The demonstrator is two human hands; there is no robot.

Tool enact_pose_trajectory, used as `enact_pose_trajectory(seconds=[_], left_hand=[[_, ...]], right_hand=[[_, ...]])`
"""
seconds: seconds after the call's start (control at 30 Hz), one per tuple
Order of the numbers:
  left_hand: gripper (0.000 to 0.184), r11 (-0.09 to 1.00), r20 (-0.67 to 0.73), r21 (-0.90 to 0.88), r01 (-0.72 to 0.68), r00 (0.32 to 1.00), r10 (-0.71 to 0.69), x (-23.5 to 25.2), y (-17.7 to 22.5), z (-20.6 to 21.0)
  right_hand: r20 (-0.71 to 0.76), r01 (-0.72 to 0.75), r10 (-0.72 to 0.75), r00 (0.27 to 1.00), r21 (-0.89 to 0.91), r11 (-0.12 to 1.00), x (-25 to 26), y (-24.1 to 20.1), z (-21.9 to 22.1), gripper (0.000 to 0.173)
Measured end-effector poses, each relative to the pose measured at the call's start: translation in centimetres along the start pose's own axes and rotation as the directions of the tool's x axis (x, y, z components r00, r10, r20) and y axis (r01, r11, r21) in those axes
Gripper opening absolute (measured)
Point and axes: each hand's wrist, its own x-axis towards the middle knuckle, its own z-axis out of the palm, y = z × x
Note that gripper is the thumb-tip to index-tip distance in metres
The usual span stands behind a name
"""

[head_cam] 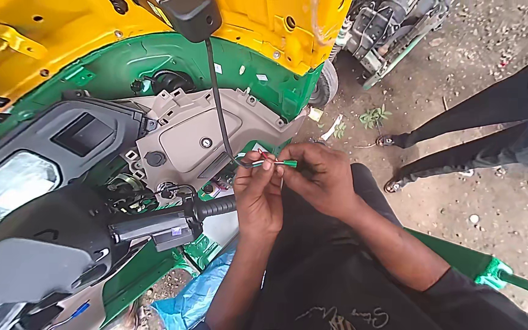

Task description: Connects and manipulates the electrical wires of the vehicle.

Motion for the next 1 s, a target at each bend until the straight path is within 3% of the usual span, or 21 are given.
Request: enact_pose_trajectory(seconds=[0.3, 0.5, 0.6, 0.7, 0.83, 1.0], left_hand=[[0.014, 0.992, -0.011, 0.112, -0.051, 0.999, 0.052, 0.0, 0.4, 0.5], [0.013, 0.989, -0.027, 0.138, -0.052, 0.998, 0.056, 0.2, 0.7, 0.4], [0.012, 0.983, -0.014, 0.172, -0.071, 0.997, 0.074, 0.3, 1.1, 0.4], [0.013, 0.981, -0.020, 0.177, -0.081, 0.996, 0.086, 0.3, 1.2, 0.5], [0.015, 0.977, -0.031, 0.194, -0.088, 0.995, 0.095, 0.3, 1.2, 0.4], [0.015, 0.985, -0.012, 0.162, -0.057, 0.998, 0.060, 0.4, 1.4, 0.5]], right_hand=[[-0.027, 0.197, -0.209, 0.978, -0.242, 0.950, 0.5, -0.5, -0.3, 0.015], [0.127, 0.261, -0.228, 0.965, -0.520, 0.813, 0.8, -1.1, -0.7, 0.018], [0.177, 0.301, -0.244, 0.954, -0.571, 0.764, 0.9, -1.2, -0.5, 0.022], [0.190, 0.311, -0.246, 0.950, -0.553, 0.773, 1.0, -1.1, -0.3, 0.021], [0.175, 0.203, -0.147, 0.974, -0.367, 0.908, 1.8, -1.0, -0.6, 0.017], [0.155, 0.144, -0.112, 0.982, -0.216, 0.966, 2.5, -1.1, -0.8, 0.015]])
